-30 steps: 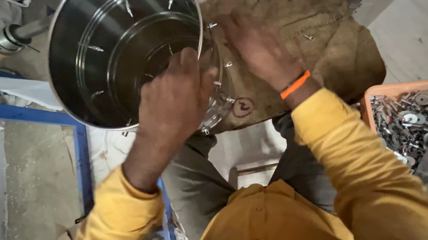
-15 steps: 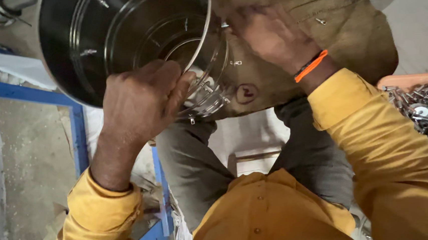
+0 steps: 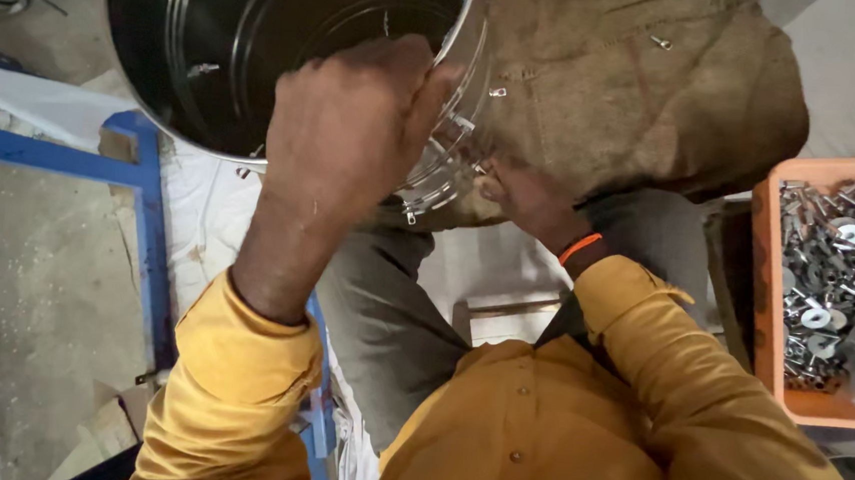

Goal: The person assembles a cylindrical metal container by inserting bolts through pre-drilled holes and securing them with washers and nuts. They repeatedly reach into a nearby bin to retrieve fasteners, tighten each one by hand, and rotate the container to access different positions.

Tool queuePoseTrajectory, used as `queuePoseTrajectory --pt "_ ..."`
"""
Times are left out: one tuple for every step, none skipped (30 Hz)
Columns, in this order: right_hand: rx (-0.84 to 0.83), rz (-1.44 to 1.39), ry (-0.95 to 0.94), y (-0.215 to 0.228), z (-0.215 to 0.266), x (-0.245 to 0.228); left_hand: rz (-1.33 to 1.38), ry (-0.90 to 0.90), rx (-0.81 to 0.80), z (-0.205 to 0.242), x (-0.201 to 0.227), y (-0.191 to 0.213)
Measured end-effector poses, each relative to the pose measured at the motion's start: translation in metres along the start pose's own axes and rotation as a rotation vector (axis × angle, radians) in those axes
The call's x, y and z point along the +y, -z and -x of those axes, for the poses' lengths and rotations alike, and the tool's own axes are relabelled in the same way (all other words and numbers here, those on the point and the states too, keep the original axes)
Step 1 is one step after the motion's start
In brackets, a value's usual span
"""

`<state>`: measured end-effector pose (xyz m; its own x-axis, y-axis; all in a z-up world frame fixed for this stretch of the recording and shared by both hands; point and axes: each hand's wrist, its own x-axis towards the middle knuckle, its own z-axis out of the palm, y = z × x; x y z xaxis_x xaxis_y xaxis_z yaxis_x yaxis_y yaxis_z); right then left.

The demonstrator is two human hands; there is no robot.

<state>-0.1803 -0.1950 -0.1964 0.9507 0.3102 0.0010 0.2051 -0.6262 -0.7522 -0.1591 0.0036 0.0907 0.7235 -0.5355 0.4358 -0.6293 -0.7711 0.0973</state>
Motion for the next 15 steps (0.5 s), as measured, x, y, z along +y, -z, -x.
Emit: queuePoseTrajectory --pt "0.012 -0.009 -0.004 -0.005 -0.002 0.004 -0.004 0.005 -0.004 0.001 0.0 0.0" --pt "0.024 -0.017 -0.008 -0.008 -0.005 0.006 -0.01 0.014 -0.007 0.002 0.001 0.001" --pt "0.039 -0.024 -0.014 -0.01 -0.009 0.009 -0.014 0.019 -0.008 0.002 0.002 0.001" --pt "0.015 0.053 0.001 -0.012 -0.012 0.013 -0.017 0.024 -0.01 0.002 0.002 0.001" --pt "-0.012 0.131 0.015 -0.016 -0.014 0.019 -0.015 0.018 -0.012 0.002 0.003 0.002" --pt "-0.038 0.208 0.029 -0.021 -0.014 0.025 -0.013 0.012 -0.014 0.003 0.004 0.002" --pt "0.032 0.118 0.083 -0.029 -0.014 0.033 -0.011 0.007 -0.018 0.003 0.004 0.003" --pt "0.101 0.028 0.137 -0.037 -0.013 0.043 -0.012 0.012 -0.023 0.003 0.004 0.004" --pt "0.172 -0.061 0.191 -0.047 -0.013 0.053 -0.014 0.017 -0.026 0.003 0.005 0.004" --pt "0.06 -0.403 -0.029 -0.056 -0.017 0.063 -0.016 0.021 -0.03 0.003 0.005 0.004" --pt "-0.058 -0.742 -0.255 -0.063 -0.022 0.074 -0.021 0.024 -0.027 0.002 0.006 0.004" --pt "-0.181 -1.078 -0.483 -0.071 -0.024 0.08 -0.026 0.027 -0.024 0.001 0.008 0.003" --pt "-0.204 -1.268 -0.467 -0.077 -0.025 0.084 -0.034 0.027 -0.014 0.0 0.008 0.003" --pt "-0.227 -1.457 -0.447 -0.08 -0.025 0.083 -0.02 0.032 -0.002 0.0 0.01 0.003" --pt "-0.256 -1.645 -0.42 -0.078 -0.027 0.079 -0.009 0.04 0.013 0.0 0.01 0.003"
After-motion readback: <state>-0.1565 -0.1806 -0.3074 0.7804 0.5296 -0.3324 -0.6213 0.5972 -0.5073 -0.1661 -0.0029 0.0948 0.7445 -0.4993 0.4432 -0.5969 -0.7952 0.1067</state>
